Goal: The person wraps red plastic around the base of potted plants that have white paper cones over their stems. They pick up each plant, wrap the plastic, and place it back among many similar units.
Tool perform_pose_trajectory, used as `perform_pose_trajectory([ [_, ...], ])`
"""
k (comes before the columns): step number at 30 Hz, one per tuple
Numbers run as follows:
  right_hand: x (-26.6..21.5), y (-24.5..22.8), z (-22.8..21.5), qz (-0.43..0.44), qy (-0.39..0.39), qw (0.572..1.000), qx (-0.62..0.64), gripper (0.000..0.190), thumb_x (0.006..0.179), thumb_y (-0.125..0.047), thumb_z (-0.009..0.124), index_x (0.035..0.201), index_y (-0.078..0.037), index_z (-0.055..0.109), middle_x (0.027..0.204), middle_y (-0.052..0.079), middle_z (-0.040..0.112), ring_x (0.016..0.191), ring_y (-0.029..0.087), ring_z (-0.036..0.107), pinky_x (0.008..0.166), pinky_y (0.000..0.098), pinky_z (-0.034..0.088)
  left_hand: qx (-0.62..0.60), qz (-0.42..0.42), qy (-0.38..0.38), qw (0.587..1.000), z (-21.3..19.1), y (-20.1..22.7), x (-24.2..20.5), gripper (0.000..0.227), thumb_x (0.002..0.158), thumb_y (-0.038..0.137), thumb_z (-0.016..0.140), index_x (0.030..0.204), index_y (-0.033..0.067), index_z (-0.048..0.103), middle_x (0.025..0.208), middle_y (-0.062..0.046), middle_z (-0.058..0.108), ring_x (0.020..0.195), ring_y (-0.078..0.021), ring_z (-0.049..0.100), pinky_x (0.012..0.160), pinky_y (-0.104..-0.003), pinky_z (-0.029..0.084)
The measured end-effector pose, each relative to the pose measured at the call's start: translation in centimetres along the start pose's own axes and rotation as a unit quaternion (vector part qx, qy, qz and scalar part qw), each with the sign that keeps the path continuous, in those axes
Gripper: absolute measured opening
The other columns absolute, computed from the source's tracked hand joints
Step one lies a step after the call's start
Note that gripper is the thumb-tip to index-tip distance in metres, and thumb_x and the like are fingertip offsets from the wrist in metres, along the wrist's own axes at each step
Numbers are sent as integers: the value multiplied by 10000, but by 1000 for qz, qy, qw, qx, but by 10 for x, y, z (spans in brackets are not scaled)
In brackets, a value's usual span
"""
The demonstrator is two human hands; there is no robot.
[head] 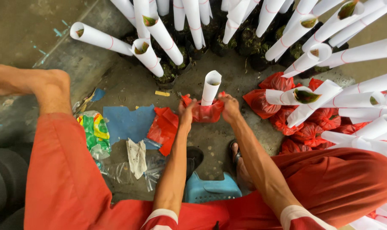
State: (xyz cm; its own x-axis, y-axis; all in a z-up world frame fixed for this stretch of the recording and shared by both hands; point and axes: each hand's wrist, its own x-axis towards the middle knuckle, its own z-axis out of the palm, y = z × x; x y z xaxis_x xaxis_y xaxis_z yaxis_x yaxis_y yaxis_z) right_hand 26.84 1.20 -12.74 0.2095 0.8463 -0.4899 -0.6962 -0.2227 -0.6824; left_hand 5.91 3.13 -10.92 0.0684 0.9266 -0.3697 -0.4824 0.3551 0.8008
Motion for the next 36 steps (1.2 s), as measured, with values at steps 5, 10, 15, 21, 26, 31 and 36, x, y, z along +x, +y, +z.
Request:
perform_pose_trajectory([
  [5, 5, 8, 16, -101, -21, 959, -263, 176, 992, 43, 535, 1156, -15, 510, 1134, 140, 694, 989, 163, 663, 873, 341, 540, 290, 126, -110, 942, 25, 21, 9, 566, 907, 0, 615, 1401, 73, 348, 1133, -211, 747, 1095, -328, 735, 952, -439, 534],
  [10, -9, -23, 44, -52, -62, 951, -298, 290, 984, 18, 580, 1200, -57, 400, 1131, 127, 715, 968, 157, 708, 830, 349, 583, 583, 55, -142, 798, 30, 57, 18, 571, 847, 20, 670, 1303, 71, 329, 1005, -335, 708, 1014, -522, 651, 809, -565, 506],
  [15, -35, -68, 75, -236, -255, 827, -442, 256, 905, 85, 648, 1129, -10, 726, 1444, 177, 557, 1256, 276, 575, 978, 375, 522, 572, 31, -179, 800, 34, 67, 15, 567, 948, 147, 669, 1342, 41, 275, 964, -336, 694, 935, -481, 713, 749, -525, 550],
  [21, -73, -96, 112, -242, -317, 710, -581, 230, 782, 98, 689, 956, -39, 747, 1563, 111, 493, 1314, 309, 588, 919, 367, 575, 523, 113, -218, 816, 25, 65, -8, 614, 874, 191, 784, 1250, 38, 323, 1019, -321, 688, 941, -484, 697, 757, -521, 546],
  [26, -119, -85, 111, -329, -323, 617, -638, 166, 770, -25, 741, 932, -62, 746, 1441, 93, 576, 1179, 318, 623, 919, 417, 553, 563, 164, -209, 783, 23, 65, -38, 890, 716, 102, 816, 1403, 27, 256, 1055, -358, 672, 964, -518, 662, 787, -545, 539],
  [31, -135, -60, 79, -308, -263, 538, -739, 100, 853, -84, 727, 949, -100, 748, 1175, 56, 640, 1102, 297, 625, 973, 424, 503, 600, 104, -228, 760, 27, 67, -68, 1256, 785, 73, 763, 1568, -8, -215, 971, -317, 709, 892, -490, 676, 765, -541, 535],
  [36, -121, -29, 39, -157, -236, 758, -587, 92, 848, -62, 744, 913, -16, 697, 911, 65, 670, 876, 221, 625, 785, 348, 516, 617, 172, -231, 732, 35, 76, -92, 1265, 791, 68, 788, 1598, 12, -185, 960, -241, 736, 865, -446, 691, 759, -526, 529],
])
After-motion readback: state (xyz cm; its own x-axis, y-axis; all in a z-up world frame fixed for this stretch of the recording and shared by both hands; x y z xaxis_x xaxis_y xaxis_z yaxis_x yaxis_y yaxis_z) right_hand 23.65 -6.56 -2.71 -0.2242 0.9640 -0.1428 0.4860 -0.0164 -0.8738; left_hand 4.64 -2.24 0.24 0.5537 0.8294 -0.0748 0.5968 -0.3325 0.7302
